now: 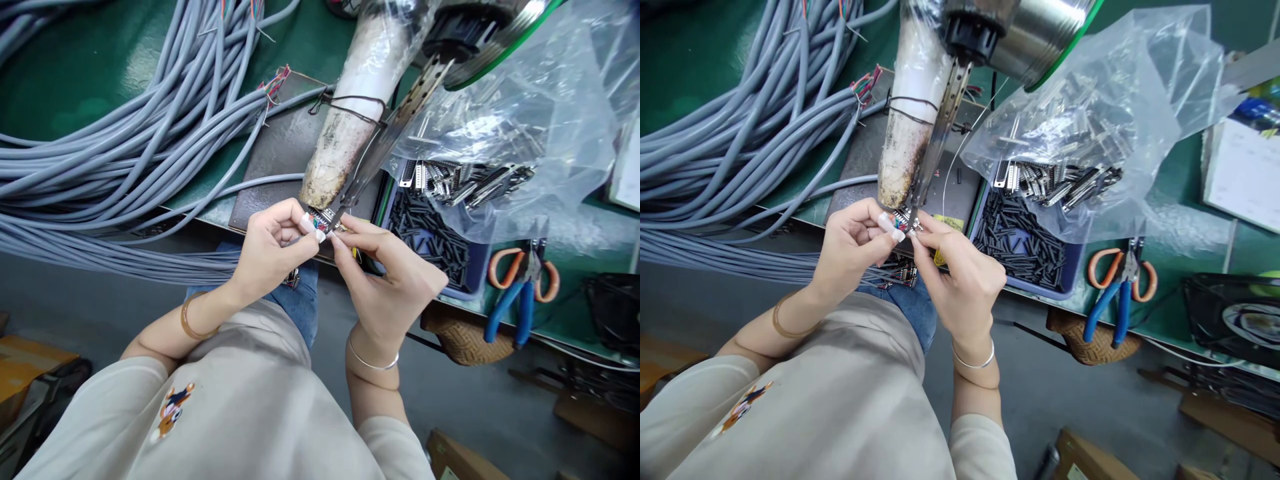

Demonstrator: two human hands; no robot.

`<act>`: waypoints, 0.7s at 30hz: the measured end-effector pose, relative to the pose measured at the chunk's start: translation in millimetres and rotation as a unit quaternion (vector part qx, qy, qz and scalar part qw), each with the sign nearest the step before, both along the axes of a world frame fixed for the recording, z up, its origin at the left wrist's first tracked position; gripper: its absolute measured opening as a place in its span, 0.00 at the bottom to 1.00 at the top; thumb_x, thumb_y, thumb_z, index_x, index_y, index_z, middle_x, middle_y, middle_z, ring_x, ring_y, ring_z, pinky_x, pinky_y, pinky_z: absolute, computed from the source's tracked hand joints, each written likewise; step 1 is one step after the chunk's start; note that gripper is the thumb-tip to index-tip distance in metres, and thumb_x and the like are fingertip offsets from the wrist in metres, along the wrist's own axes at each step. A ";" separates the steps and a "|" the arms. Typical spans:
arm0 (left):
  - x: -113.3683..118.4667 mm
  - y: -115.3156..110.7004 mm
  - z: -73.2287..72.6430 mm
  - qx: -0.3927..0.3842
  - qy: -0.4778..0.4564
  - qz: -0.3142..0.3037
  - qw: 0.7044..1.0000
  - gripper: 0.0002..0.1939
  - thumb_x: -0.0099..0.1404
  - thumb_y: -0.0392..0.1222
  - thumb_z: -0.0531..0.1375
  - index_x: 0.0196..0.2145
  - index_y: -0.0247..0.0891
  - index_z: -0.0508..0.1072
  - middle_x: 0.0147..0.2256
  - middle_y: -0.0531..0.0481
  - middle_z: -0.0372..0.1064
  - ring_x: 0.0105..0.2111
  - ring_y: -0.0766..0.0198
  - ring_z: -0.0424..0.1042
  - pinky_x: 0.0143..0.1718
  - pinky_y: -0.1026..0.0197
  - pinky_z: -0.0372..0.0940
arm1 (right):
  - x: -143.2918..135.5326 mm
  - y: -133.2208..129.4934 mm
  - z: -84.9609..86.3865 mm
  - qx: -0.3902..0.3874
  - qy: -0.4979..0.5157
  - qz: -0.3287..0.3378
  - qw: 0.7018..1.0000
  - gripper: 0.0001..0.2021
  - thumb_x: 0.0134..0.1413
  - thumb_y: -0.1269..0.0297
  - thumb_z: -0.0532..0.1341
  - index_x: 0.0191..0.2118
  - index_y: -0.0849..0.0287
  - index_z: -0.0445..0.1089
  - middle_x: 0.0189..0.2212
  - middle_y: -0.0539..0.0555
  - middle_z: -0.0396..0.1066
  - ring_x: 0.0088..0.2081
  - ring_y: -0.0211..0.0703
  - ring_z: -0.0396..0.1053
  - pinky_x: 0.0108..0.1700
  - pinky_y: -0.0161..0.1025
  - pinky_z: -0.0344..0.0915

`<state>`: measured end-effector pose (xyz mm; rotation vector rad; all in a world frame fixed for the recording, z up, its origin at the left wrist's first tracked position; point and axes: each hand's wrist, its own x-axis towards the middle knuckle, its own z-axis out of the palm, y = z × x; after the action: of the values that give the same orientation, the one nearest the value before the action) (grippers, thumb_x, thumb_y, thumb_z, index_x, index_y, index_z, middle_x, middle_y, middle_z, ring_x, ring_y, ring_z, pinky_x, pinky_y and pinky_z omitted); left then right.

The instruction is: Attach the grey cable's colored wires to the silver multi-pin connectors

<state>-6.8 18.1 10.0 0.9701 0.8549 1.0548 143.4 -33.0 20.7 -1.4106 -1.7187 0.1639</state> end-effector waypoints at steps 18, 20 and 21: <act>-5.4 -8.5 -5.6 -0.008 0.058 -0.035 0.998 0.12 0.57 0.36 0.68 0.26 0.38 0.66 0.21 0.58 0.63 0.16 0.76 0.56 0.15 0.70 0.52 | -2.4 -8.5 -5.8 0.004 -0.040 -0.047 0.998 0.06 0.60 0.71 0.67 0.35 0.53 0.73 0.42 0.47 0.84 0.37 0.41 0.83 0.36 0.34 0.77; -7.9 -12.7 -9.5 0.042 0.094 -0.023 0.994 0.10 0.59 0.37 0.68 0.28 0.37 0.69 0.25 0.55 0.68 0.19 0.75 0.61 0.18 0.70 0.56 | -2.3 -10.6 -7.6 0.009 -0.044 -0.055 0.997 0.06 0.60 0.72 0.67 0.35 0.53 0.73 0.41 0.47 0.84 0.38 0.41 0.83 0.37 0.34 0.78; -9.3 -15.1 -12.0 0.083 0.117 -0.014 0.990 0.08 0.59 0.37 0.69 0.30 0.37 0.71 0.29 0.52 0.72 0.21 0.73 0.66 0.20 0.69 0.60 | -2.3 -11.4 -8.6 0.015 -0.045 -0.056 0.997 0.06 0.60 0.72 0.67 0.36 0.53 0.73 0.41 0.46 0.84 0.38 0.40 0.83 0.37 0.34 0.78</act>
<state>-16.1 3.0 -2.0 1.2617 0.9523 1.0138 141.1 -44.4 12.1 -1.5076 -1.7027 0.0145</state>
